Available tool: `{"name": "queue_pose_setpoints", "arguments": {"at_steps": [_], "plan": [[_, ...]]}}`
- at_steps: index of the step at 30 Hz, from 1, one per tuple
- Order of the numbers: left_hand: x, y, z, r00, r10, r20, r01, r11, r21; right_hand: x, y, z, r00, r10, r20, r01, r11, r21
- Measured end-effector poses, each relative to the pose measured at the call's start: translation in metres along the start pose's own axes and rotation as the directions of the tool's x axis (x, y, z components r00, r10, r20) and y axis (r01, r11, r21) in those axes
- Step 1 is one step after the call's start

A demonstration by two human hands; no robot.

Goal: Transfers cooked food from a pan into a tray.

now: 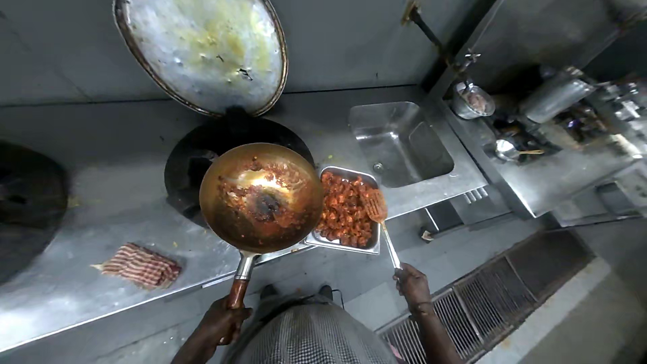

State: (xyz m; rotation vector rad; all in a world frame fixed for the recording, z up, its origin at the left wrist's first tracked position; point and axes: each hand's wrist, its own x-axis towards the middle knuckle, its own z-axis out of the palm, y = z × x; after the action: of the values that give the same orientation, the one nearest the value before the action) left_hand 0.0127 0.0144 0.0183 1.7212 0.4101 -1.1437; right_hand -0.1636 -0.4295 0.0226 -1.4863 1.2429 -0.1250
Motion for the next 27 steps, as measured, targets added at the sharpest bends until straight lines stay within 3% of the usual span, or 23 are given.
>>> {"name": "queue_pose_setpoints", "arguments": {"at_steps": [14,21,27], "plan": [[-0.001,0.002,0.0,1.0,0.009,-0.005,-0.009,0.999,0.042,-0.025,0.024,-0.058,0.999,-0.037,0.002,0.035,0.94,-0.34],[-0.002,0.004,0.001,1.0,-0.009,-0.015,0.009,1.0,0.021,-0.026,0.024,-0.084,0.995,-0.09,-0.033,0.05,0.784,-0.619],[0.0,0.002,0.0,1.0,-0.007,-0.005,0.007,1.0,0.007,-0.033,0.009,-0.074,0.987,-0.161,-0.022,0.084,0.624,-0.777]]}}
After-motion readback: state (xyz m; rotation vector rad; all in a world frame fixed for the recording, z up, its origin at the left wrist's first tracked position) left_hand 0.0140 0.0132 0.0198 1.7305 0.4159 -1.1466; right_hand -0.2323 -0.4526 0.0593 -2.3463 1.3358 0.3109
